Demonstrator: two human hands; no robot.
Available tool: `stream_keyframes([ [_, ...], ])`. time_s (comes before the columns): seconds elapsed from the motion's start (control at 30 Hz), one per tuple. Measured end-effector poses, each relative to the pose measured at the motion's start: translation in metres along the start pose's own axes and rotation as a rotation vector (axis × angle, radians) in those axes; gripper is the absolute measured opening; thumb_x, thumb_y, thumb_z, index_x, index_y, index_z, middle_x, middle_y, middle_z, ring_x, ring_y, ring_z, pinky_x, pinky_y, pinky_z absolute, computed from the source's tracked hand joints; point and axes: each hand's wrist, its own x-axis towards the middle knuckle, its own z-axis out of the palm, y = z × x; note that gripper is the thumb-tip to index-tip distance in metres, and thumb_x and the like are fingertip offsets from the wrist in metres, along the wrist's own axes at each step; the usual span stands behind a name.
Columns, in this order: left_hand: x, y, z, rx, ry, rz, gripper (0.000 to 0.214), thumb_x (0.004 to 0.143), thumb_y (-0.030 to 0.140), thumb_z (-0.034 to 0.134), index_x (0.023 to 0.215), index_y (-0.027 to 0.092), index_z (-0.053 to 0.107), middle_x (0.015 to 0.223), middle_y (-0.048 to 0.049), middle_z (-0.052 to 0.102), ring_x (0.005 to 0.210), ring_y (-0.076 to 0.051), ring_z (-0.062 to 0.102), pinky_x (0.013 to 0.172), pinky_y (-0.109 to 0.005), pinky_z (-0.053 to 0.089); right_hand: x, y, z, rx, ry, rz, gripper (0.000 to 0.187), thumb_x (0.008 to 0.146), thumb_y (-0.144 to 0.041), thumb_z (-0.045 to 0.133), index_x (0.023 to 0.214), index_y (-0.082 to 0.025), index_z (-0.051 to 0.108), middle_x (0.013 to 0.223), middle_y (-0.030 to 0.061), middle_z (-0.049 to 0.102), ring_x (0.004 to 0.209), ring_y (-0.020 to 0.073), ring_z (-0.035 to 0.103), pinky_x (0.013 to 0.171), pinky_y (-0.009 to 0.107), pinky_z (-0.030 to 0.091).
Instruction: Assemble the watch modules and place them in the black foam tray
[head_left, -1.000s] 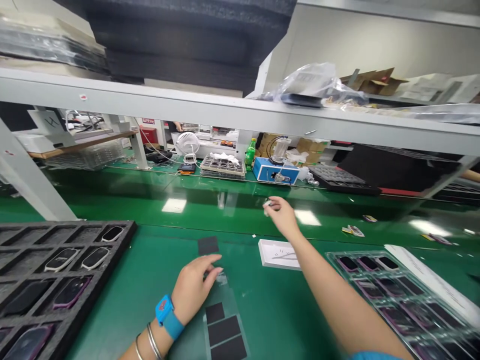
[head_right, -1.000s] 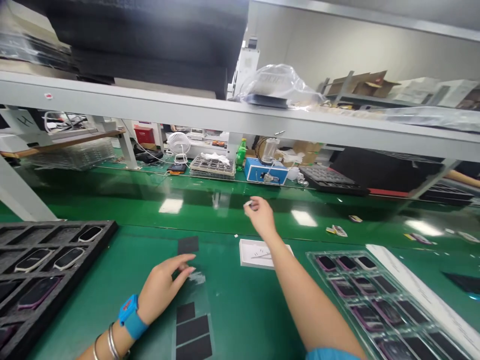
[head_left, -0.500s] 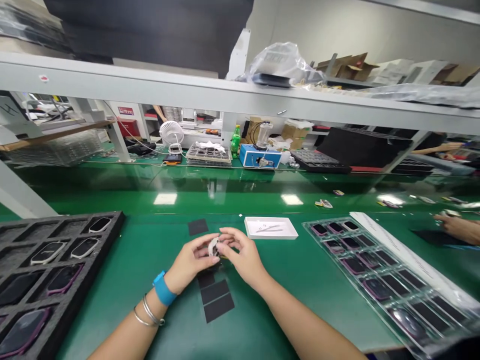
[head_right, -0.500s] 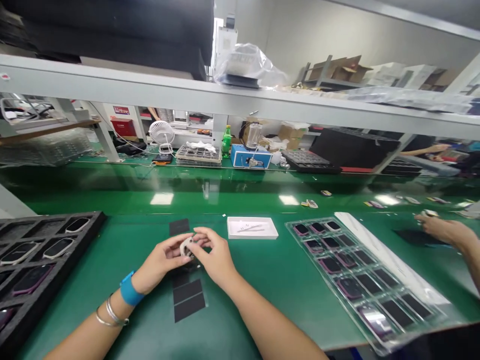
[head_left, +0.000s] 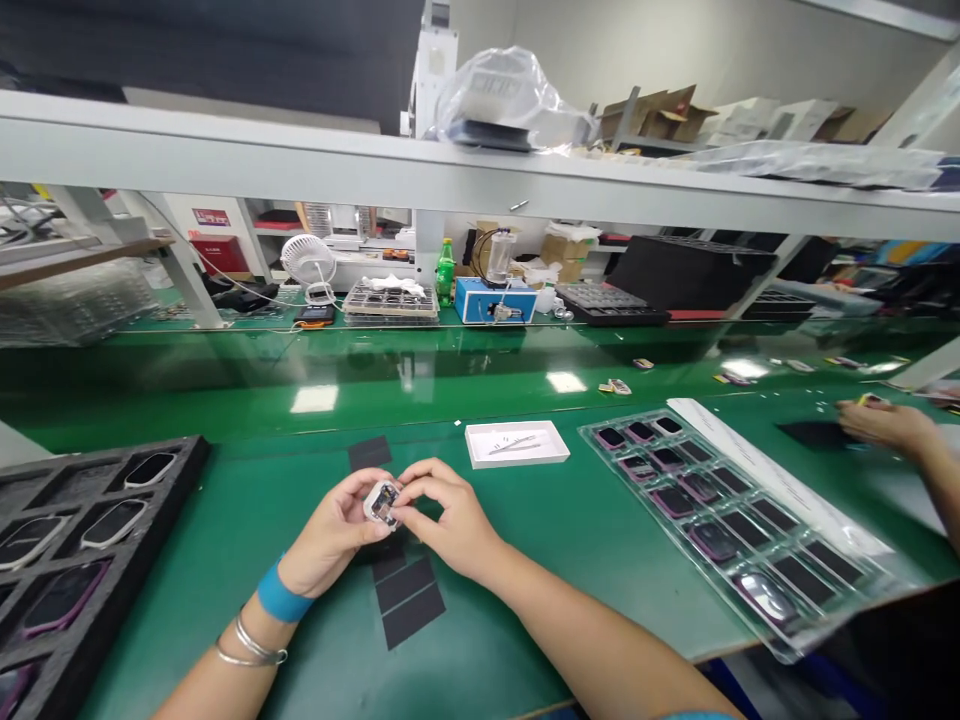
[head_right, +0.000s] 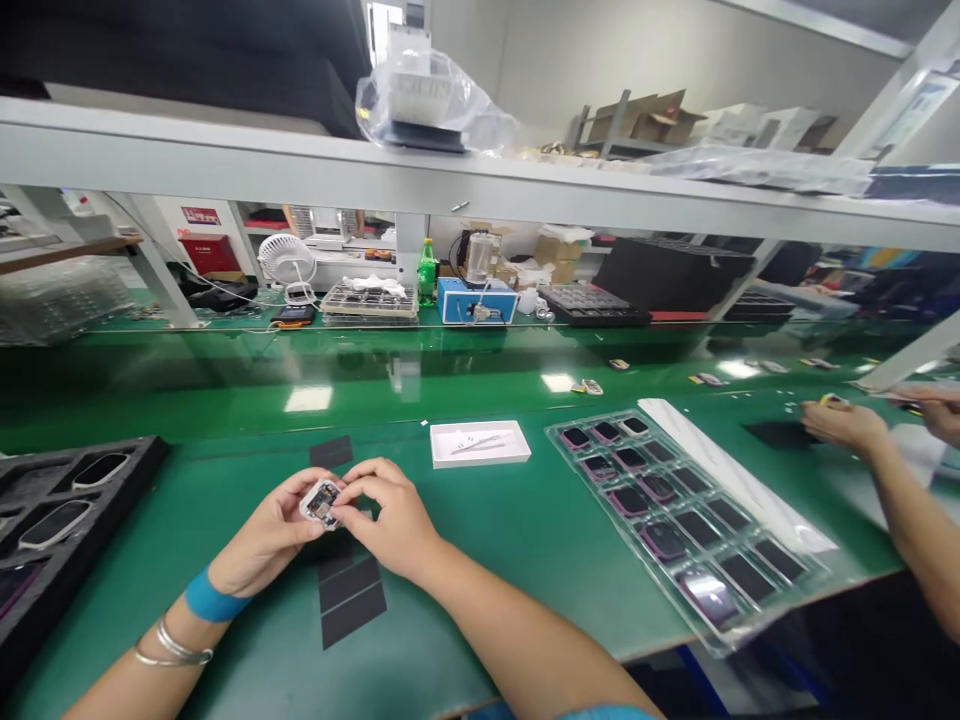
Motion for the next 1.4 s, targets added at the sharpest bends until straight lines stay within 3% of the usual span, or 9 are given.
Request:
stream_keyframes([
  [0.37,0.0,-0.002,-0.001,-0.001,0.012,-0.014,0.044,0.053,0.014,0.08,0.093,0.021,0.064,0.09,-0.0023,0.064,0.078,-0.013,0.057,0.071,-0.021,0.047,-0.001,0.001,-0.001,-0.165,0.014,-0.161,0.004,0.078,-0.019,0.062,0.079,-0.022,0.064,0.097,0.0036,0.06,0.098,0.0172,0.052,0.089,0.034,0.043],
  [0.57,0.0,-0.002,-0.001,-0.022,0.0,-0.041,0.044,0.055,0.014,0.08,0.095,0.02,0.063,0.088,-0.0025,0.063,0.077,-0.013,0.058,0.071,-0.021,0.049,-0.002,0.0,0.001,-0.171,-0.048,-0.03,0.005,0.075,-0.017,0.065,0.077,-0.021,0.061,0.102,0.0043,0.057,0.103,0.0172,0.05,0.091,0.033,0.042],
  [0.67,-0.001,-0.002,-0.002,-0.063,0.008,-0.073,0.045,0.056,0.015,0.079,0.097,0.021,0.062,0.087,-0.0021,0.064,0.076,-0.014,0.06,0.07,-0.023,0.051,0.0,-0.003,-0.001,-0.25,-0.079,-0.148,0.002,0.08,-0.018,0.058,0.081,-0.019,0.058,0.102,0.0055,0.057,0.102,0.0173,0.049,0.09,0.033,0.041],
  [0.77,-0.002,0.0,-0.002,-0.115,0.016,-0.1,0.046,0.059,0.017,0.078,0.101,0.023,0.06,0.093,-0.0032,0.065,0.087,-0.02,0.063,0.077,-0.03,0.052,0.008,-0.001,-0.022,-0.408,0.044,-0.209,0.007,0.085,-0.02,0.051,0.08,-0.018,0.056,0.094,0.0067,0.06,0.094,0.018,0.051,0.085,0.033,0.041],
  [0.87,-0.002,0.002,-0.001,-0.136,0.005,-0.106,0.049,0.061,0.019,0.077,0.106,0.023,0.058,0.094,-0.0046,0.065,0.095,-0.025,0.062,0.081,-0.033,0.051,0.02,0.013,-0.066,-0.655,0.181,0.068,0.011,0.082,-0.015,0.05,0.073,-0.017,0.057,0.077,0.0062,0.062,0.081,0.0197,0.054,0.079,0.034,0.04],
  [0.93,-0.002,0.002,-0.001,-0.136,-0.008,-0.099,0.049,0.062,0.019,0.077,0.106,0.023,0.057,0.094,-0.0051,0.066,0.098,-0.025,0.061,0.083,-0.033,0.05,0.026,0.024,-0.091,-0.746,0.164,0.307,0.013,0.075,-0.007,0.053,0.068,-0.016,0.058,0.07,0.0071,0.062,0.078,0.0212,0.056,0.078,0.035,0.039],
  [1.0,-0.002,0.002,0.0,-0.123,-0.017,-0.094,0.046,0.062,0.018,0.077,0.104,0.022,0.058,0.096,-0.0054,0.066,0.1,-0.024,0.06,0.084,-0.031,0.049,0.028,0.03,-0.1,-0.742,0.123,0.407,0.013,0.072,-0.006,0.056,0.065,-0.016,0.06,0.07,0.007,0.065,0.076,0.0208,0.059,0.076,0.033,0.04],
  [1.27,-0.001,-0.002,0.001,-0.021,-0.035,-0.042,0.042,0.06,0.016,0.078,0.097,0.021,0.06,0.093,-0.0029,0.064,0.081,-0.014,0.06,0.075,-0.023,0.048,0.007,-0.002,-0.01,-0.06,-0.009,0.187,0.007,0.075,-0.019,0.058,0.075,-0.019,0.065,0.077,-0.0012,0.069,0.074,0.0129,0.063,0.071,0.023,0.046],
  [1.4,0.0,-0.003,-0.001,0.004,-0.048,-0.03,0.042,0.059,0.016,0.078,0.097,0.021,0.061,0.094,-0.0033,0.063,0.082,-0.015,0.059,0.074,-0.023,0.048,0.002,0.0,-0.001,-0.01,0.057,0.2,0.007,0.074,-0.019,0.06,0.072,-0.019,0.066,0.076,0.0004,0.07,0.072,0.0141,0.064,0.071,0.025,0.047],
])
